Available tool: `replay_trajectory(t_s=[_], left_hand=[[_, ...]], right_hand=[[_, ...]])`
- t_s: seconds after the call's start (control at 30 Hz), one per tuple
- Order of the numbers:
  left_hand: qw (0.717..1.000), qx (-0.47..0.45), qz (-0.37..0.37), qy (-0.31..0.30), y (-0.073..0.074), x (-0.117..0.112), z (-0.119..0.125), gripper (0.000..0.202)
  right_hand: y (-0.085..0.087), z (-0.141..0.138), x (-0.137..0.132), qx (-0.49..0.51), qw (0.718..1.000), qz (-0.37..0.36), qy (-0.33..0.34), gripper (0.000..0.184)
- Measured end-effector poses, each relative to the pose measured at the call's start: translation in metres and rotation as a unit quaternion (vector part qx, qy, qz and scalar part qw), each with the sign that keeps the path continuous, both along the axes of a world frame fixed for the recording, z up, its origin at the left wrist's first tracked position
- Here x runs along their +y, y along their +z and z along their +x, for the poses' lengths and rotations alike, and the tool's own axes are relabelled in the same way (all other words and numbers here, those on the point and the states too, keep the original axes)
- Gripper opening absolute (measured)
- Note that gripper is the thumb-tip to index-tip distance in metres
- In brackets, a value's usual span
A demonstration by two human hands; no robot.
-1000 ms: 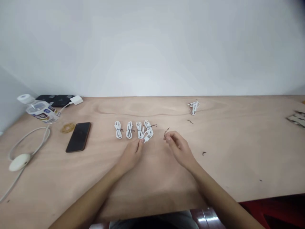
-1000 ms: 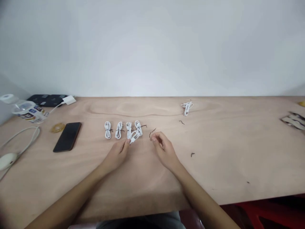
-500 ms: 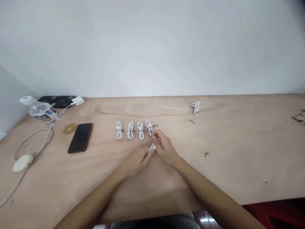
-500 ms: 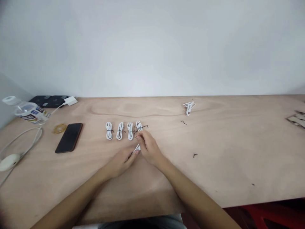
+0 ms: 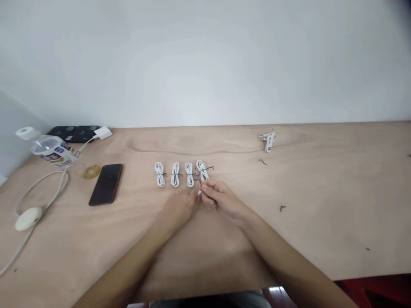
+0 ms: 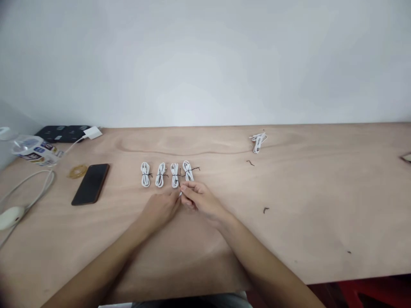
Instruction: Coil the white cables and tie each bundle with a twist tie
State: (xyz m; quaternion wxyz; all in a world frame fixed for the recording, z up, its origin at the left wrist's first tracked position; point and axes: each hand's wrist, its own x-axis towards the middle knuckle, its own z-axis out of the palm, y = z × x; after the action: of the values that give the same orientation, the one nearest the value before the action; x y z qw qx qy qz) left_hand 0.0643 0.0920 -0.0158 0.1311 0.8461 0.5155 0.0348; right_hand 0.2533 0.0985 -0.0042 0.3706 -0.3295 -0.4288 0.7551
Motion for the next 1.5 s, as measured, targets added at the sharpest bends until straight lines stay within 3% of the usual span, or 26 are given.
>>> replay_trajectory(t_s=[0.1, 0.4, 0.6, 0.83, 1.0, 1.1, 1.33, 1.5], left_hand=[[1.000, -0.001, -0.020, 0.007, -0.002, 0.000, 0.001, 0.032], [0.998, 0.002, -0.017, 0.067, 0.009, -0.002, 0.003, 0.036], [0.989, -0.118, -0.028, 0.089, 0.017, -0.005, 0.003, 0.047], [0.970, -0.221, -0.044, 0.090, 0.016, -0.007, 0.002, 0.051], [0.958, -0.271, -0.046, 0.079, 0.015, -0.007, 0.002, 0.048], [0.953, -0.280, -0.044, 0.106, 0.013, -0.007, 0.004, 0.051], [0.896, -0.413, -0.054, 0.153, 0.006, -0.010, 0.011, 0.048], [0.827, -0.510, -0.139, 0.191, -0.001, -0.007, 0.010, 0.050]], right_hand=[[0.003, 0.002, -0.001, -0.025, 0.999, -0.021, 0.033, 0.040], [-0.005, 0.002, 0.003, -0.088, 0.996, 0.006, 0.024, 0.043], [-0.013, 0.002, 0.005, -0.081, 0.997, 0.000, 0.013, 0.041], [-0.016, -0.001, 0.008, -0.141, 0.986, 0.092, -0.009, 0.044], [-0.013, -0.004, 0.006, -0.162, 0.976, 0.140, -0.037, 0.033], [-0.011, -0.006, 0.003, -0.179, 0.968, 0.170, -0.051, 0.025], [-0.002, -0.009, -0.009, -0.278, 0.912, 0.285, -0.102, 0.013], [-0.004, -0.012, -0.012, -0.223, 0.936, 0.242, -0.125, 0.014]])
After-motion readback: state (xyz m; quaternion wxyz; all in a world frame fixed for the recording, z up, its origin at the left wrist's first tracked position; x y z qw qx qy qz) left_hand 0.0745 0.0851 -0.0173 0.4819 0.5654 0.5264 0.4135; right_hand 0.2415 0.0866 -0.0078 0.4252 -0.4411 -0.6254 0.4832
